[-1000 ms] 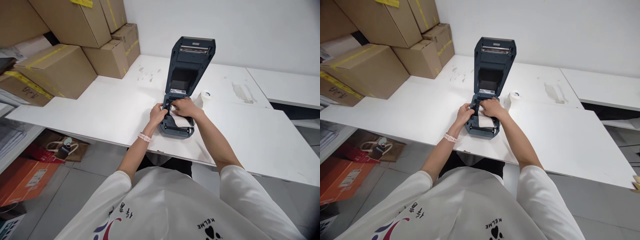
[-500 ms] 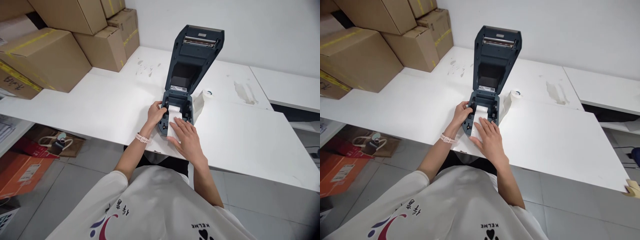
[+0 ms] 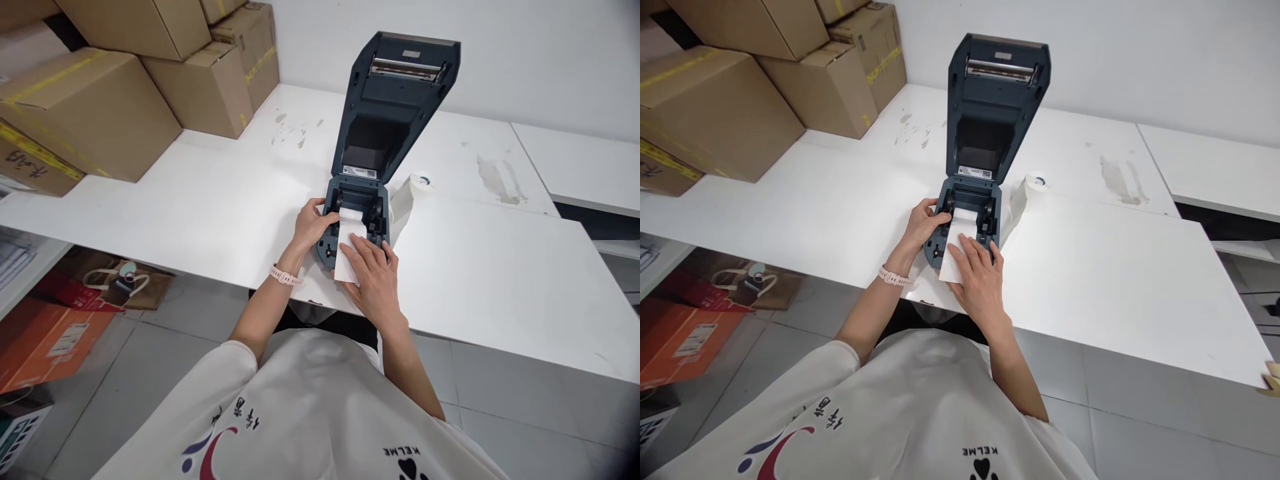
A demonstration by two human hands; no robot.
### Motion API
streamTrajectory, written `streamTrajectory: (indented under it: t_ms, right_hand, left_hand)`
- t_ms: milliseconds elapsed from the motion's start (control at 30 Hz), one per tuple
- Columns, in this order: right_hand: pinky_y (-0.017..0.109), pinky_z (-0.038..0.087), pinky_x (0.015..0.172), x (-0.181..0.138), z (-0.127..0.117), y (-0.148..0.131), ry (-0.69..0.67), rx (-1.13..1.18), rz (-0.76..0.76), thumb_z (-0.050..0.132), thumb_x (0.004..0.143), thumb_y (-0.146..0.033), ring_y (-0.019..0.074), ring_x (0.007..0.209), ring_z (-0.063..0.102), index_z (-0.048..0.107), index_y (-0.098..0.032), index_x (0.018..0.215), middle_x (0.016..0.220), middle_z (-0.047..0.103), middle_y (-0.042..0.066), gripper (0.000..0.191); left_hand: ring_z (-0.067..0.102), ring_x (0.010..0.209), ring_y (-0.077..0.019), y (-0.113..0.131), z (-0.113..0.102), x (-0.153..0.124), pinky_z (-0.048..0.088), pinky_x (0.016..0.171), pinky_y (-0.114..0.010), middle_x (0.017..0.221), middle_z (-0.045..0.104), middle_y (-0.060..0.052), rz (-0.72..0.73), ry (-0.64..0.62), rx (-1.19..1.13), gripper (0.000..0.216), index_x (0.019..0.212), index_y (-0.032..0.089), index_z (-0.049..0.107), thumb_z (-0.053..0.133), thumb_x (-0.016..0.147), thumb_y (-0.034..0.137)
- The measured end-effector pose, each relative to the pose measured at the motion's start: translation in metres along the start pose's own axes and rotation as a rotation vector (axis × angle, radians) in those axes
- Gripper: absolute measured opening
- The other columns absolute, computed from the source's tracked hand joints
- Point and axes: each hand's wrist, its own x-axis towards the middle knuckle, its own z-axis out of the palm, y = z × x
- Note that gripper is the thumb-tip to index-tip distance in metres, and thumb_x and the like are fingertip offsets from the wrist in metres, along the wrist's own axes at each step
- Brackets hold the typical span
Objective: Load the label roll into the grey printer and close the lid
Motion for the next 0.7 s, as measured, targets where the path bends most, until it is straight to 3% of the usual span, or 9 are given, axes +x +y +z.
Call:
streamTrajectory:
  t_ms: [367, 700]
  right_hand:
    - [0.055, 0.030, 0.119, -0.0018, 0.0017, 0.0011, -0.014, 0.051, 0.019, 0.059, 0.099, -0.032, 0.0317, 0.136, 0.055, 0.049, -0.024, 0.148, 0.155, 0.057, 0.012, 0.051]
    - [0.054, 0.030, 0.117, -0.0007, 0.0007, 0.0009, 0.006, 0.035, 0.014, 0.060, 0.099, -0.031, 0.0304, 0.134, 0.057, 0.051, -0.023, 0.144, 0.153, 0.059, 0.012, 0.046]
  left_hand:
    - [0.056, 0.065, -0.0134, -0.0008, -0.0014, 0.0005, 0.041, 0.062, -0.028, 0.075, 0.058, 0.002, 0.004, -0.020, 0.007, 0.056, 0.121, 0.018, 0.065, 0.079, 0.071, 0.037]
    - [0.055, 0.063, -0.0133, -0.0017, -0.0022, 0.0009, 0.041, 0.060, -0.029, 0.072, 0.056, 0.003, 0.000, -0.023, -0.009, 0.053, 0.116, 0.021, 0.066, 0.082, 0.070, 0.041]
